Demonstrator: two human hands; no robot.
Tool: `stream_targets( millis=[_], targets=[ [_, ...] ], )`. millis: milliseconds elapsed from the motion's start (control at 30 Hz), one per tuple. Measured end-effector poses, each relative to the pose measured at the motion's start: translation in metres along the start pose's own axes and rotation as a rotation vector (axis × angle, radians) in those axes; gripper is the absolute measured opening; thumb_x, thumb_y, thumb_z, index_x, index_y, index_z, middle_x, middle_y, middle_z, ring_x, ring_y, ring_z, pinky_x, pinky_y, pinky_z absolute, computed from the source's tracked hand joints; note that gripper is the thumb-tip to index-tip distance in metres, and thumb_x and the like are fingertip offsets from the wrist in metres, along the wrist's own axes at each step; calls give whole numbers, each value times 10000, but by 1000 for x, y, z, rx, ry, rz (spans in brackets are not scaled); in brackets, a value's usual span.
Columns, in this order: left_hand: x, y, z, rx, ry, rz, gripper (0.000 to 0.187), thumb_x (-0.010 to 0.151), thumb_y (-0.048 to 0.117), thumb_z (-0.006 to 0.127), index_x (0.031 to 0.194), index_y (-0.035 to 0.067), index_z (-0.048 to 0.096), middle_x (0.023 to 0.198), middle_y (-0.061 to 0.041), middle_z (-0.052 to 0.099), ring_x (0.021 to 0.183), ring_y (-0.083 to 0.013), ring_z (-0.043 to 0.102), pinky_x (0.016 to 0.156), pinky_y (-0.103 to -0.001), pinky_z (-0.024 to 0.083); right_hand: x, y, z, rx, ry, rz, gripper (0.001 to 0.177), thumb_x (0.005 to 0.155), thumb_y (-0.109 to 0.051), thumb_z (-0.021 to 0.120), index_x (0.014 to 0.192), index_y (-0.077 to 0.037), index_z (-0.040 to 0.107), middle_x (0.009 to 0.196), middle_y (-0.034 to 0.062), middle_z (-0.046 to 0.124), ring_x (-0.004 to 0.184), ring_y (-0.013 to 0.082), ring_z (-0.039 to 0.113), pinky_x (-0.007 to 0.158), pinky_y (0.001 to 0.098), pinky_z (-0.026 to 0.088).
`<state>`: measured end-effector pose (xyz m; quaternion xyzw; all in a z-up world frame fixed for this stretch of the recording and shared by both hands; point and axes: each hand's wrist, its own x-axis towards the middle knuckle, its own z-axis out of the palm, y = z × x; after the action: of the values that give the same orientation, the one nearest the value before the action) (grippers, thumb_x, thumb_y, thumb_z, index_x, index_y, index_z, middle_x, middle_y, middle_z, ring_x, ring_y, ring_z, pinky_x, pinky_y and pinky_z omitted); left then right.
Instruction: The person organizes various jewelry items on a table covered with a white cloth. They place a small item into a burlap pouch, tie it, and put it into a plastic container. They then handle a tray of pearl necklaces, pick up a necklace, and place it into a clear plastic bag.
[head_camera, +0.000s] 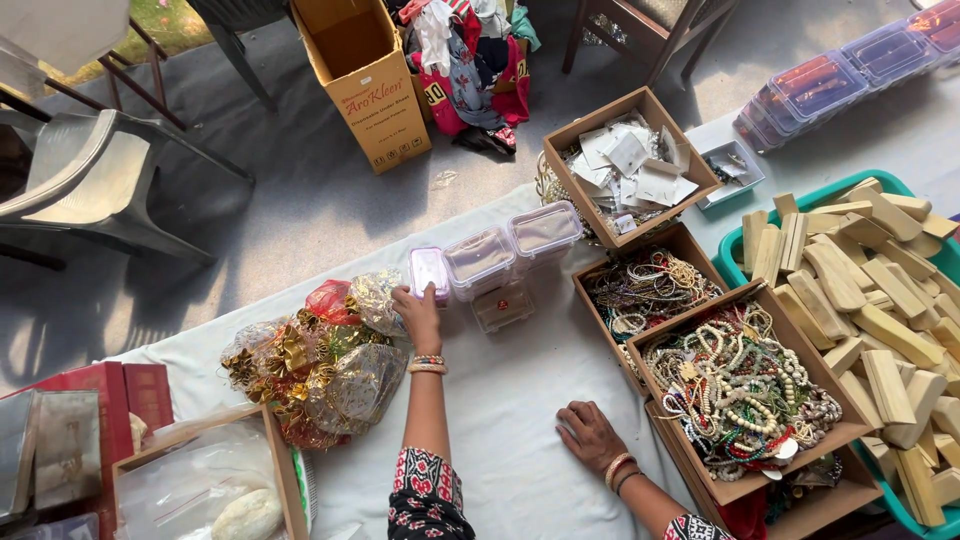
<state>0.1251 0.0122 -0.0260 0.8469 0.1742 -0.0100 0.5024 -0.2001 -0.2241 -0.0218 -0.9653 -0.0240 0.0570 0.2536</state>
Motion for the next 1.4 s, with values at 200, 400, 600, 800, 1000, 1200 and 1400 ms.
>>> stream_targets(
  millis=[200,400,600,800,1000,1200,1400],
  targets=[
    [-12,-46,15,157,11,30,613,953,364,680,1348,-28,422,1311,-329,508,1197,-497,521,1059,-532,415,-1,-3,-4,7,24,-2,242,946,-272,632,1150,-146,599,1157,70,530,1091,247,534,998,371,502],
    [-21,-33,0,321,-1,124,663,951,391,678,1412,-16,431,1361,-262,520,1245,-487,491,1064,-534,403,-2,-8,-9,-6,27,-11,244,951,-267,618,1160,-146,580,1163,66,522,1107,245,520,1018,370,485],
    [-98,56,-29,308,49,322,771,869,250,694,1514,16,343,1386,-251,496,1233,-425,533,1066,-487,446,-3,-9,-10,3,5,21,253,962,-278,614,1168,-138,575,1169,73,513,1102,253,515,1004,381,483],
    [-114,25,22,-129,-141,197,781,903,261,716,1517,7,306,1450,-250,489,1287,-371,542,1074,-456,459,22,-11,-5,553,251,282,287,1033,-348,525,1205,-128,588,1120,49,640,1025,175,665,946,334,583],
    [-88,2,54,-822,-197,-78,761,872,148,661,1530,75,286,1440,-155,419,1297,-288,438,1100,-406,392,155,-5,-22,1248,514,303,1017,919,-743,534,1623,-111,160,1605,199,293,1407,274,452,1166,414,394],
    [-110,20,38,-653,74,-34,482,912,172,552,1370,54,455,1341,-122,427,1232,-281,460,1075,-453,387,218,-10,-52,1650,561,454,1116,767,-792,581,1618,-187,185,1613,64,243,1233,266,475,1093,412,396],
    [-145,210,-29,121,-45,852,343,928,181,580,1238,33,585,1275,-157,568,1276,-311,508,1134,-483,380,245,19,-34,2024,530,455,1011,827,-792,608,1581,-166,360,1507,129,417,1169,282,476,1067,451,411]
  ],
)
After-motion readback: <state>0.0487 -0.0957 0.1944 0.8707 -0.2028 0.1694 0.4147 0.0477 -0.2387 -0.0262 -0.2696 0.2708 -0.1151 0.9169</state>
